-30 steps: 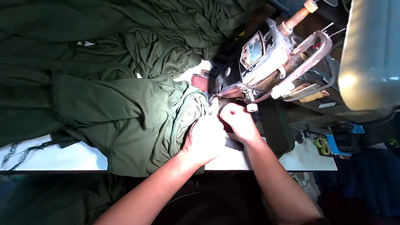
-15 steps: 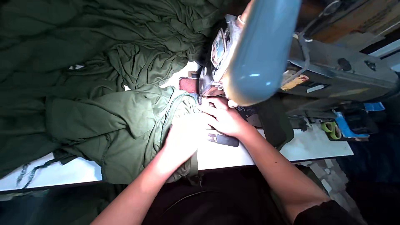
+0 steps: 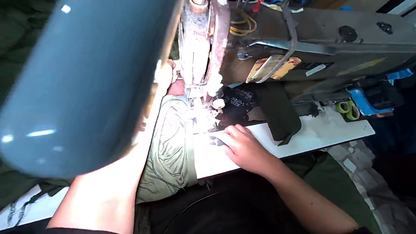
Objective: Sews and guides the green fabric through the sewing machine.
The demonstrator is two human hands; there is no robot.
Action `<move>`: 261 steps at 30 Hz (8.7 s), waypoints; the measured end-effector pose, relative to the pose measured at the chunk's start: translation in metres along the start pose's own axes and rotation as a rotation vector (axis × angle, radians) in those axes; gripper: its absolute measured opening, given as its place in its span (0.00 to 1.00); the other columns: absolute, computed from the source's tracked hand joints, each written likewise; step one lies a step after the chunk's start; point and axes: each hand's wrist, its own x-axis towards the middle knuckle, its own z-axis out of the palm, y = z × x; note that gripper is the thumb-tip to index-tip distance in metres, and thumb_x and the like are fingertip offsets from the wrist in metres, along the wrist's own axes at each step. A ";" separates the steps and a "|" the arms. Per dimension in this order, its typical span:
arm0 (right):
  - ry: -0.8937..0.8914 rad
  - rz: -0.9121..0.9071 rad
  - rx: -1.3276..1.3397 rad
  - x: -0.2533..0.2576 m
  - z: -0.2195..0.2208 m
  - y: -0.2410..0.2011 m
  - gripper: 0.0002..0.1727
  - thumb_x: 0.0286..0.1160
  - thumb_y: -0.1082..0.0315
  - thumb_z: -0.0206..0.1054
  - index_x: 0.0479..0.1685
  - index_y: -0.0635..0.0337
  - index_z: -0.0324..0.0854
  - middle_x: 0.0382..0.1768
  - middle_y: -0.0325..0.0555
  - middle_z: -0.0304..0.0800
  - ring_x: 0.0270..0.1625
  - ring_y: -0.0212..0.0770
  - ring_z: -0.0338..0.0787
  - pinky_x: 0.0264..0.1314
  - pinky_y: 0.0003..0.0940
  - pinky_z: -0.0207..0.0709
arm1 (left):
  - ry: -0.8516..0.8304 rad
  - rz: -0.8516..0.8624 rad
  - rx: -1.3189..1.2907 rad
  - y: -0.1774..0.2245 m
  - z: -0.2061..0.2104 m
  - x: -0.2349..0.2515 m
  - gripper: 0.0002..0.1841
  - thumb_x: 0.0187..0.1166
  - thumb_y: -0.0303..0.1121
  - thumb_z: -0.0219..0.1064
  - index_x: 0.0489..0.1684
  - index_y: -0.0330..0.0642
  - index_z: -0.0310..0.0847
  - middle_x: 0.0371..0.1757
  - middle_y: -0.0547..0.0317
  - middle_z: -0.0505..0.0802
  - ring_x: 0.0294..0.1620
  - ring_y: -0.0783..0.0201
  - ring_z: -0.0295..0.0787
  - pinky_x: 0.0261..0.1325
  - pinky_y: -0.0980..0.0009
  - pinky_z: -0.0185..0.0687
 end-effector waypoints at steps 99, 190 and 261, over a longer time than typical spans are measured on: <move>0.799 0.520 -0.228 -0.069 -0.033 0.167 0.24 0.73 0.80 0.58 0.70 0.73 0.78 0.76 0.73 0.77 0.82 0.74 0.71 0.84 0.66 0.62 | -0.200 0.706 0.827 -0.013 0.005 -0.157 0.24 0.80 0.37 0.52 0.66 0.38 0.87 0.74 0.42 0.87 0.80 0.39 0.77 0.81 0.39 0.65; -0.039 -0.167 0.811 -0.048 -0.023 -0.096 0.15 0.73 0.76 0.66 0.58 0.67 0.84 0.39 0.54 0.91 0.41 0.47 0.90 0.45 0.44 0.82 | -0.353 0.842 0.786 0.001 -0.014 -0.180 0.19 0.74 0.28 0.62 0.59 0.30 0.89 0.66 0.35 0.90 0.71 0.32 0.83 0.74 0.34 0.69; -0.078 -0.268 0.068 -0.029 0.021 -0.059 0.18 0.64 0.73 0.69 0.55 0.62 0.89 0.57 0.57 0.93 0.42 0.54 0.95 0.31 0.47 0.84 | -0.233 0.760 0.662 -0.016 -0.003 -0.234 0.23 0.73 0.35 0.52 0.55 0.40 0.94 0.67 0.44 0.92 0.74 0.37 0.82 0.71 0.36 0.70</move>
